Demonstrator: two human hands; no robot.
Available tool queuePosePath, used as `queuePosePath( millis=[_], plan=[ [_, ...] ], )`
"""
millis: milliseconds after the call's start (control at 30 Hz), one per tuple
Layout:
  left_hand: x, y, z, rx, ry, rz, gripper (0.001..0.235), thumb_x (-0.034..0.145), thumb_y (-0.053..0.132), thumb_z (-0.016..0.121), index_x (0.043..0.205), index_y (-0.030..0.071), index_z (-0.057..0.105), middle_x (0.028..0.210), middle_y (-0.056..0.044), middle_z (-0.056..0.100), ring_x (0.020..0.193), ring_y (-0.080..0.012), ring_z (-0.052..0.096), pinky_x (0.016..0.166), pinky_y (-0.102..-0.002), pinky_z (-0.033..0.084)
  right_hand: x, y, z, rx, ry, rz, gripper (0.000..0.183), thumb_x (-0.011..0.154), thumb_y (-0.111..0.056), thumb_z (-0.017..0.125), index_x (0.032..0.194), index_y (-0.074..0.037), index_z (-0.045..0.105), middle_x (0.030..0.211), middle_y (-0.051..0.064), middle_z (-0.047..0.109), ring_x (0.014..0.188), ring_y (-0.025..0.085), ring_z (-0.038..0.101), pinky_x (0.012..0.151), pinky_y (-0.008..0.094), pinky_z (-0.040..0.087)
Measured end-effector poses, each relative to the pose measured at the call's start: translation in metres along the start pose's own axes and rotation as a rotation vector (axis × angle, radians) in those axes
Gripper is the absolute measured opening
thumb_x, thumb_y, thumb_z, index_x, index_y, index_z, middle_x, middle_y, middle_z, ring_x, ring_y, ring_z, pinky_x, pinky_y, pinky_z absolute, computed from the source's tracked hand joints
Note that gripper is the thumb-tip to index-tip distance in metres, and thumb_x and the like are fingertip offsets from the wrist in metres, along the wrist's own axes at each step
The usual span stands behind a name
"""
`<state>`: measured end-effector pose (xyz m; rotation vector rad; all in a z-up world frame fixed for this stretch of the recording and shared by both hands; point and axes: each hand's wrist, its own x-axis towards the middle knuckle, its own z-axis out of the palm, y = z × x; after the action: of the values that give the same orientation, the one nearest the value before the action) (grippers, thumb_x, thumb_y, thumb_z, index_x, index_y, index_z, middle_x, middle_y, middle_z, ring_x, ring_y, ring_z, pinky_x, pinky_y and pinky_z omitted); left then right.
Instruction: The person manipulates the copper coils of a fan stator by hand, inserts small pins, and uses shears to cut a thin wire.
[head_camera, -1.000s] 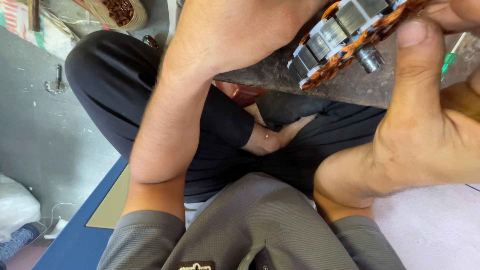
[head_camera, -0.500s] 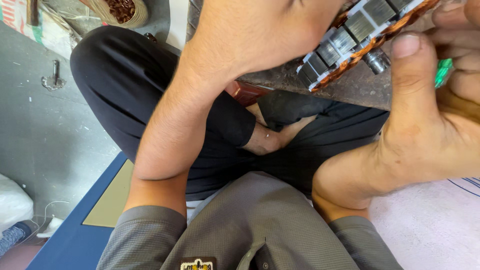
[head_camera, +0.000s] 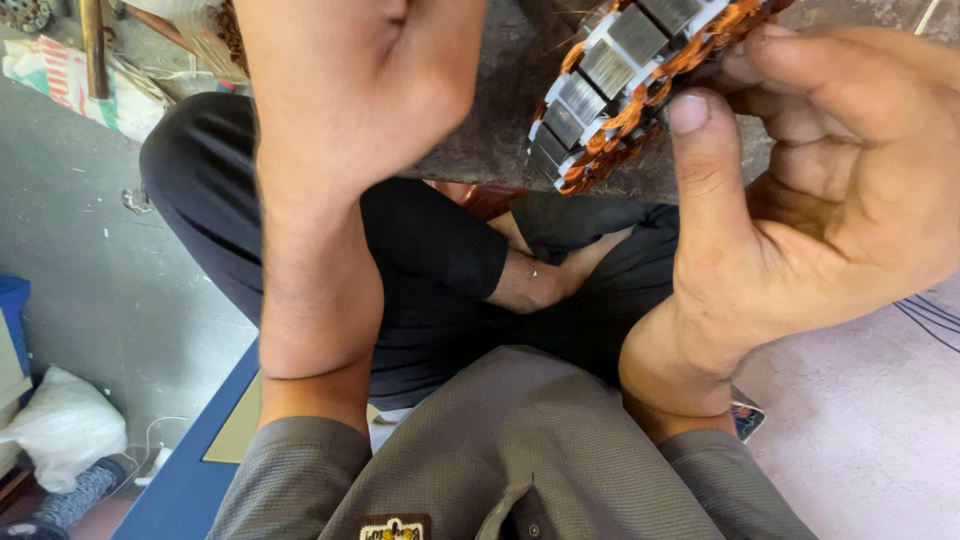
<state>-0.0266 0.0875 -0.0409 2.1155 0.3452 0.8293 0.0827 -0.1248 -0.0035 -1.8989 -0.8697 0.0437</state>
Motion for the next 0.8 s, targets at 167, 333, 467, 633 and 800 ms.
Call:
queuePosePath(
  millis=[167, 333, 467, 633, 800],
  plan=[
    [0.013, 0.023, -0.002, -0.252, -0.23, 0.064, 0.007, 0.107, -0.008, 0.063, 0.104, -0.002, 0.066, 0.081, -0.007, 0.065, 0.065, -0.0122, 0.062, 0.059, -0.026, 0.043, -0.01, -0.001, 0.003, 0.023, 0.053, -0.03, 0.024, 0.114, -0.004, 0.08, 0.128, 0.008, 0.064, 0.118, 0.014, 0.06, 0.092, 0.015, 0.064, 0.078, 0.023, 0.057],
    [0.022, 0.016, 0.0, -0.429, -0.278, -0.004, 0.012, 0.109, -0.014, 0.065, 0.106, -0.003, 0.068, 0.086, -0.007, 0.067, 0.068, -0.0098, 0.061, 0.06, -0.023, 0.042, -0.019, 0.001, 0.004, 0.066, 0.057, -0.054, 0.023, 0.117, -0.006, 0.081, 0.128, 0.007, 0.066, 0.118, 0.013, 0.062, 0.093, 0.016, 0.064, 0.078, 0.024, 0.058],
    [0.023, 0.015, -0.004, -0.585, -0.273, -0.058, 0.016, 0.111, -0.019, 0.066, 0.108, -0.003, 0.069, 0.091, -0.008, 0.068, 0.069, -0.0078, 0.061, 0.06, -0.021, 0.041, -0.021, 0.009, 0.002, 0.095, 0.034, -0.067, 0.026, 0.115, -0.009, 0.083, 0.128, 0.006, 0.066, 0.116, 0.015, 0.065, 0.093, 0.017, 0.066, 0.077, 0.024, 0.058],
    [0.028, 0.019, -0.003, -0.464, -0.281, -0.1, 0.017, 0.109, -0.022, 0.067, 0.105, -0.006, 0.071, 0.086, -0.007, 0.066, 0.069, -0.0076, 0.059, 0.06, -0.02, 0.035, -0.015, 0.022, -0.003, 0.102, -0.002, -0.131, 0.031, 0.111, -0.012, 0.086, 0.127, 0.006, 0.066, 0.114, 0.017, 0.066, 0.092, 0.019, 0.068, 0.076, 0.025, 0.058],
    [0.033, 0.035, -0.001, -0.509, -0.256, -0.387, 0.015, 0.094, -0.02, 0.063, 0.1, -0.008, 0.07, 0.08, -0.005, 0.064, 0.061, -0.0047, 0.053, 0.056, -0.019, 0.03, -0.011, 0.035, -0.007, 0.12, -0.02, -0.169, 0.036, 0.106, -0.015, 0.088, 0.127, 0.005, 0.066, 0.112, 0.019, 0.068, 0.091, 0.022, 0.071, 0.074, 0.026, 0.058]
  ],
)
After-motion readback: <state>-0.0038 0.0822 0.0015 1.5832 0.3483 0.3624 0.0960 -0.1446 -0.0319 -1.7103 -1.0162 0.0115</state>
